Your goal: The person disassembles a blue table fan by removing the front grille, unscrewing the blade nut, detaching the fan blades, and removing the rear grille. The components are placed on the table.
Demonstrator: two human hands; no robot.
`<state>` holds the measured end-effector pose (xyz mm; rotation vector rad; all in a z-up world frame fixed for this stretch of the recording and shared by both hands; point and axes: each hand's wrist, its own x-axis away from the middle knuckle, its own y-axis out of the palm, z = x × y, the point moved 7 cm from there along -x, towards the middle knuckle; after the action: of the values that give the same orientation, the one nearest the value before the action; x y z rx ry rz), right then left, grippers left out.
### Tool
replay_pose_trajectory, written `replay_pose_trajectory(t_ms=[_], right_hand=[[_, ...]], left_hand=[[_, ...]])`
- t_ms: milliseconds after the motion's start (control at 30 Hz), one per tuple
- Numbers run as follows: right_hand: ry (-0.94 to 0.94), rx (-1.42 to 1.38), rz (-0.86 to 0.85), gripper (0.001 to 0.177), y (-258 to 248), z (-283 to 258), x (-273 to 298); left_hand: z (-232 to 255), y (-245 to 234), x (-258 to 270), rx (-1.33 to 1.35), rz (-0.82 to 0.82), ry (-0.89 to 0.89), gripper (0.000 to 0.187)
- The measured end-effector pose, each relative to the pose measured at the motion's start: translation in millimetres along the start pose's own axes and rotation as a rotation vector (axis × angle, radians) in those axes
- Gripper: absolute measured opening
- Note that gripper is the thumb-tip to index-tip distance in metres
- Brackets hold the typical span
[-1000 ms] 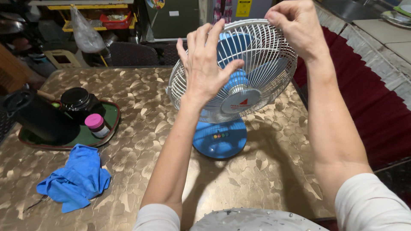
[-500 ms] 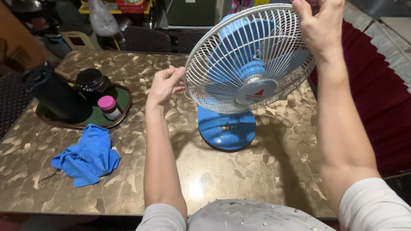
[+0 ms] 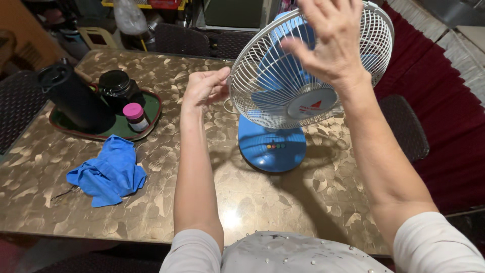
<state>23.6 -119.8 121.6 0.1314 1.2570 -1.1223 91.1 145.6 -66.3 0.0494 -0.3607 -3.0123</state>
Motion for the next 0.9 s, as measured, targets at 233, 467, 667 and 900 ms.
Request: replay_pose_trajectory(t_ms=[233,467,667,900], right_hand=[[0.005,0.038,-0.065,0.085,8.1,-8.6,0.1],[-0.005,0.063,-0.033,0.081,2.8,-2.3,4.9],[0.065,0.015,-0.077,0.077,2.4,6.9,7.8],[0.084,-0.001,-0.061,0.069,10.9,11.3,15.5]], left_hand=[[-10.1,13.5,-18.6,0.230,-0.058,0.053,0.016],[7.1,12.2,-16.8,0.045,0.096,0.250,0.014],[29.1,22.7,-13.0,0.111,-0.071,0.327,0.025],[95.3,35.3,25.0,-0.616,0.201,0.861,0.045]])
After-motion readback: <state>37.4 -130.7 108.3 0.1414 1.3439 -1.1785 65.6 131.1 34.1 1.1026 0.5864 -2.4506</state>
